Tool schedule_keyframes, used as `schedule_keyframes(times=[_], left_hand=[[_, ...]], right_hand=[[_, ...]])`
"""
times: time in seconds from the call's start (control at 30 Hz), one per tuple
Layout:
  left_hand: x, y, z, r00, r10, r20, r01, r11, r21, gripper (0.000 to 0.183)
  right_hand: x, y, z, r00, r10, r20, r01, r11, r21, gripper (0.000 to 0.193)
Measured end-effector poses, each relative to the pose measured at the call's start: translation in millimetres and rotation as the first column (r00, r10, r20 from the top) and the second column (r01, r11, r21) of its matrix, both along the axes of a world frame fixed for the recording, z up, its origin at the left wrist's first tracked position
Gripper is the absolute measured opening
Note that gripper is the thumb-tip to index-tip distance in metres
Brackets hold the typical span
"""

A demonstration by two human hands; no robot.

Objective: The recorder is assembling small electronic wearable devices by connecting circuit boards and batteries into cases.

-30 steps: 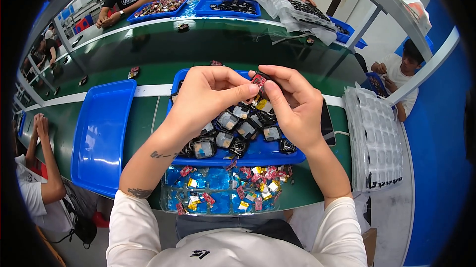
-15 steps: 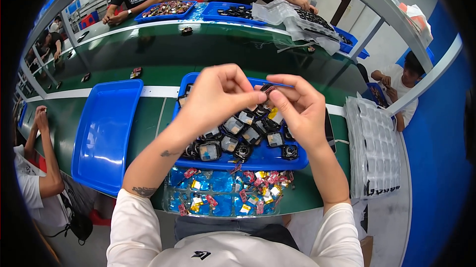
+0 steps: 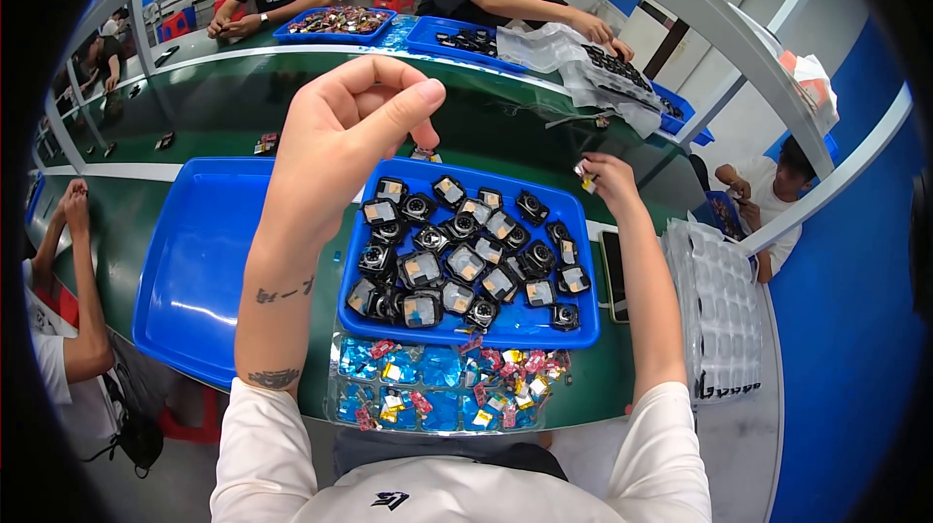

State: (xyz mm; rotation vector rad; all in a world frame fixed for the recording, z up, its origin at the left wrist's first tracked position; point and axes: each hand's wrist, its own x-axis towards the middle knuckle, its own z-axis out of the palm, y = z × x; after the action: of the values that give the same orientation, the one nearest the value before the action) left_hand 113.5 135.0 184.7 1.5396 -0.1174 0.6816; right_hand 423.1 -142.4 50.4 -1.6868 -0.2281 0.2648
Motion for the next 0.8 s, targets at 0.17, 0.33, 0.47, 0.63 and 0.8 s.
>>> schedule_keyframes(times=[0.17, 0.33, 0.47, 0.63, 0.8], left_hand=[[-2.2, -1.1, 2.1, 0.996, -0.088, 0.017, 0.088, 0.996, -0.015, 0.017], [3.0, -10.0, 3.0, 0.996, -0.087, 0.013, 0.087, 0.996, 0.014, 0.016], [-11.1, -1.0, 5.0, 0.998, 0.010, 0.060, -0.012, 1.000, 0.020, 0.013], [-9.4, -6.6, 11.3, 0.995, 0.003, 0.101, -0.007, 0.999, 0.038, 0.013], [-11.2, -10.5, 6.2, 0.994, -0.041, 0.103, 0.034, 0.997, 0.067, 0.013]], right_hand=[[15.6, -26.1, -21.6, 0.954, -0.282, 0.105, 0.301, 0.886, -0.354, 0.025], [11.1, -55.7, -23.7, 0.885, -0.200, 0.420, 0.440, 0.654, -0.616, 0.053], [-81.6, -46.8, 17.1, 0.825, 0.096, 0.557, 0.489, 0.374, -0.788, 0.091], [-188.2, -90.5, 5.3, 0.837, 0.203, 0.509, 0.442, 0.298, -0.846, 0.097], [-196.7, -104.6, -2.2, 0.794, 0.034, 0.607, 0.539, 0.424, -0.728, 0.087]])
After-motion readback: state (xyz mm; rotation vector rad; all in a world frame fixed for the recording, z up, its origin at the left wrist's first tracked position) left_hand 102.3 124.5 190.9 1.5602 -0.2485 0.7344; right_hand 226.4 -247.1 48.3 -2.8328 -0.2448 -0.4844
